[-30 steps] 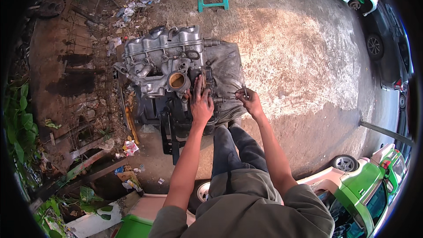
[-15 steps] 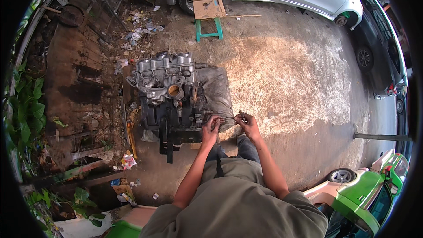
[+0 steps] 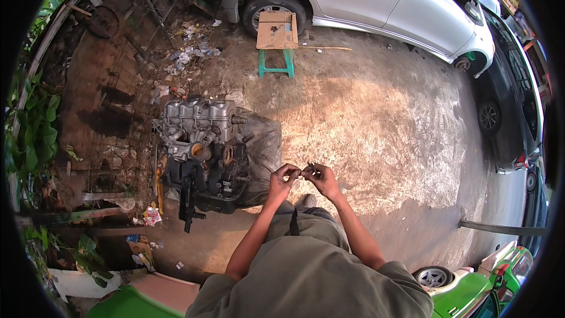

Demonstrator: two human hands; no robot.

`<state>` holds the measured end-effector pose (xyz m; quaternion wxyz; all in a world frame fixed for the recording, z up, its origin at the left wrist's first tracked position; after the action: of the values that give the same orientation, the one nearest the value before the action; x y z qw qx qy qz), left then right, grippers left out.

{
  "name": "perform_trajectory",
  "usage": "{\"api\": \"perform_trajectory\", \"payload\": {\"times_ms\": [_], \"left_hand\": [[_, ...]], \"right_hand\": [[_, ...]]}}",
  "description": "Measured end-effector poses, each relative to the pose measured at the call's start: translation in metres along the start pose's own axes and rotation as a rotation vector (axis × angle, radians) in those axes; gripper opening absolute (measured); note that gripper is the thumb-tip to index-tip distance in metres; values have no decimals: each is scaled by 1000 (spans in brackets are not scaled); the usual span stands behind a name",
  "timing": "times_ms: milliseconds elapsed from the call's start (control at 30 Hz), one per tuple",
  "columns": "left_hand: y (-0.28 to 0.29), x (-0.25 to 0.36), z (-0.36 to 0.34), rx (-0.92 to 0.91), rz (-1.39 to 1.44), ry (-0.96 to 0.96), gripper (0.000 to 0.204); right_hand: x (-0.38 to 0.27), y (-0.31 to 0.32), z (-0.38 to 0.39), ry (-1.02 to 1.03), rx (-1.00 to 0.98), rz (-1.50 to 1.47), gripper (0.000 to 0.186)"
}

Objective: The person uses a wrench to loosen and remove bolts from a car engine block. They then use a screwdriver to pry and remove a component from the engine. The person continues to remove additional bolts and parts from the engine.

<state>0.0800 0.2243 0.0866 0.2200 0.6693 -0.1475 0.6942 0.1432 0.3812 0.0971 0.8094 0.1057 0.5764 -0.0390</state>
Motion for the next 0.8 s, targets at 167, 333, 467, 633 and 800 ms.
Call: {"api": "perform_trajectory", "payload": {"times_ms": [167,333,467,633,800], "left_hand": [[-10,-5,-42,-12,30,-24,11],[-5,-20,-96,37,60,68,12],[2,-35,-165,42,107,83,14],[23,-38,-287,-36,-71,10,14],[35,-15,-401,-56,-146,20,15]], "right_hand": [[4,26,-47,-21,-39,-32,19],[-4,38,-110,51,-78,67,19],[-17,54,-181,71,-76,172,19],[-49,76,-288,113,-89,197,18],[-87,103,-385,98,34,125,24]]}}
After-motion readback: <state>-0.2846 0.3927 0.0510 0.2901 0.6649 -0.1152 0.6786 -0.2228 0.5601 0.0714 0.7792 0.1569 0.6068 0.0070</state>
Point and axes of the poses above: each hand's wrist, its own z-axis away from the middle knuckle, its own y-axis out of the back of the hand, x = y × z, the point moved 3 cm from there along -z, towards the middle knuckle, and after that the axes turned 4 degrees about -y, right-handed, at the moved point
